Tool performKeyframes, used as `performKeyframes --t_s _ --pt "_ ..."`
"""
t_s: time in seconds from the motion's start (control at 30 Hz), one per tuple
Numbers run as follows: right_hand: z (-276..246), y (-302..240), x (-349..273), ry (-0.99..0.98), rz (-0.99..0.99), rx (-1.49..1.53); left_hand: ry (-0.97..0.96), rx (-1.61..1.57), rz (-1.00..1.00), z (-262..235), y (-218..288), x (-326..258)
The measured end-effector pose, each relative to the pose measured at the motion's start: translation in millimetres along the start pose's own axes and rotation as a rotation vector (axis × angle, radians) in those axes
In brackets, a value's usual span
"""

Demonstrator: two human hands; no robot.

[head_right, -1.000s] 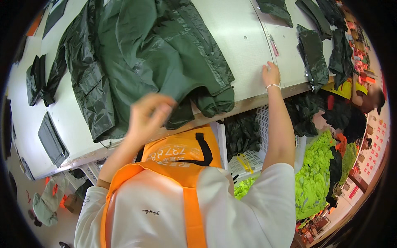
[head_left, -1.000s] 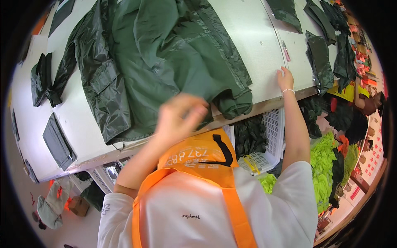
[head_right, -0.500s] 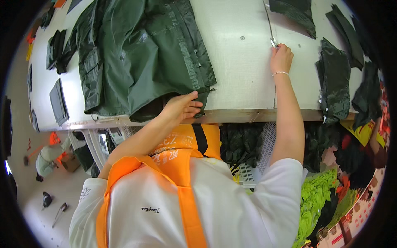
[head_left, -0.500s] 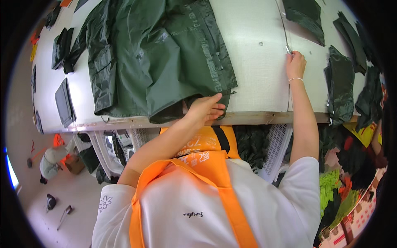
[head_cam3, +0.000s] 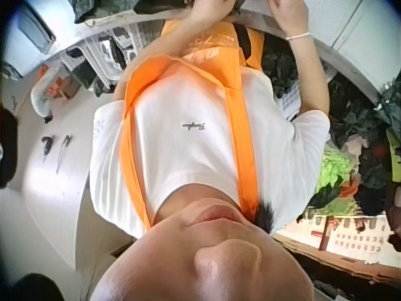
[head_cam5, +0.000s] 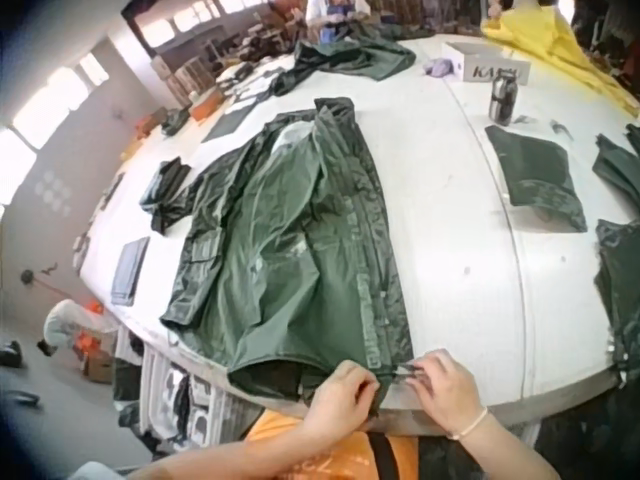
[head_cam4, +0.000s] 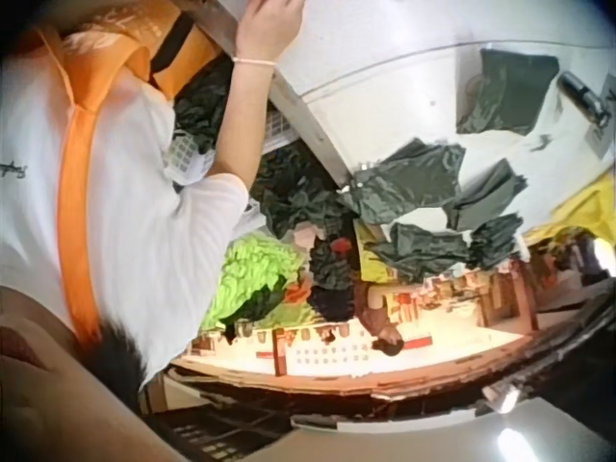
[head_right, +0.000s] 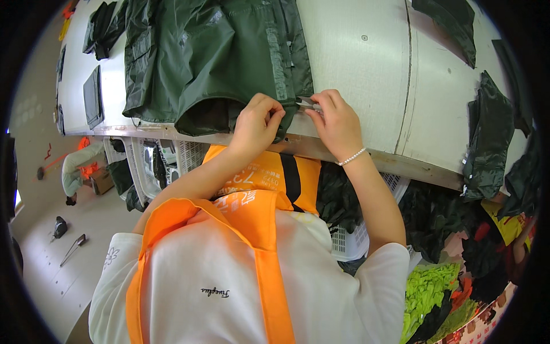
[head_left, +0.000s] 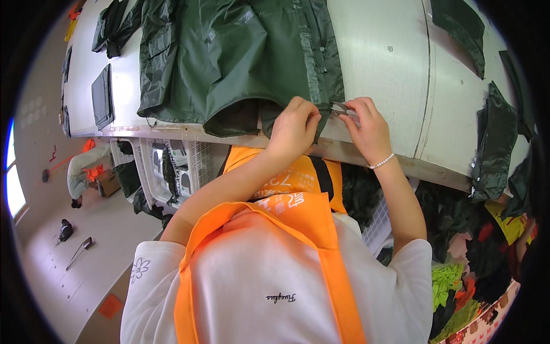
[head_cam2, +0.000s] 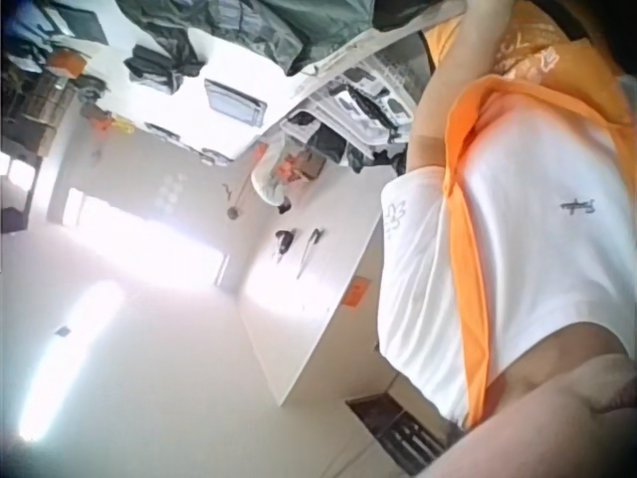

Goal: The person folds a dark green jacket on a white table, aligns the edges, and secures it with a rubber band. The person then places the folded jacket into a white basket and repeats the process with another jacket.

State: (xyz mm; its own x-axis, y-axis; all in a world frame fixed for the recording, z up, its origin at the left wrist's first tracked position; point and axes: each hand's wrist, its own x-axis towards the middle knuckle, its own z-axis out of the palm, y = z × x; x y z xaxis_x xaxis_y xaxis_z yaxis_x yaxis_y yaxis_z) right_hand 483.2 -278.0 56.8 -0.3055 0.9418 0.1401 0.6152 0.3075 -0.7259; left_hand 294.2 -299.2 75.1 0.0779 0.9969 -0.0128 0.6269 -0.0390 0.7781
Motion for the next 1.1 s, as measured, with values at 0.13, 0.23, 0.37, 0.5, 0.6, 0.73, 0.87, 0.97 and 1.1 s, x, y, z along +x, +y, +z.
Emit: performKeyframes --t_s 0.13,0.23,0.37,0.5,0.6,0.73,0.87,0.97,1.1 --pt "4.5 -3.8 -3.0 0.027 -0.038 -0.015 0.073 -0.009 0.051 1.9 -6.8 5.7" --pt "5.5 -5.8 -3.4 0.028 -0.043 -0.041 0.008 -0.077 -0.115 0.9 -5.3 6.9" --pt "9.2 -15.5 -2.1 0.046 -0.059 -0.056 -0.051 -0.117 -0.178 -1.9 -1.0 10.5" --pt "19.6 -17.8 -4.2 0.051 -0.021 -0.139 -0.069 -0.131 -0.174 0.4 -4.2 11.9" --pt "24.9 -17.9 -5.2 0.078 -0.038 -0.165 -0.006 -0.205 -0.122 6.6 -10.5 12.2" --pt "28.2 -19.1 -7.2 0.109 -0.019 -0.148 -0.055 -0.241 -0.157 4.3 -9.7 12.3" --pt "34.3 -16.2 -9.5 0.128 0.12 0.056 -0.108 -0.254 -0.171 2.1 -11.0 13.0" --pt "34.8 -13.1 -9.6 0.119 0.17 0.138 -0.145 -0.262 -0.192 0.8 -10.2 13.6" --pt "31.9 -14.7 -7.7 0.127 0.016 -0.071 -0.14 -0.291 -0.195 2.7 -12.9 13.3"
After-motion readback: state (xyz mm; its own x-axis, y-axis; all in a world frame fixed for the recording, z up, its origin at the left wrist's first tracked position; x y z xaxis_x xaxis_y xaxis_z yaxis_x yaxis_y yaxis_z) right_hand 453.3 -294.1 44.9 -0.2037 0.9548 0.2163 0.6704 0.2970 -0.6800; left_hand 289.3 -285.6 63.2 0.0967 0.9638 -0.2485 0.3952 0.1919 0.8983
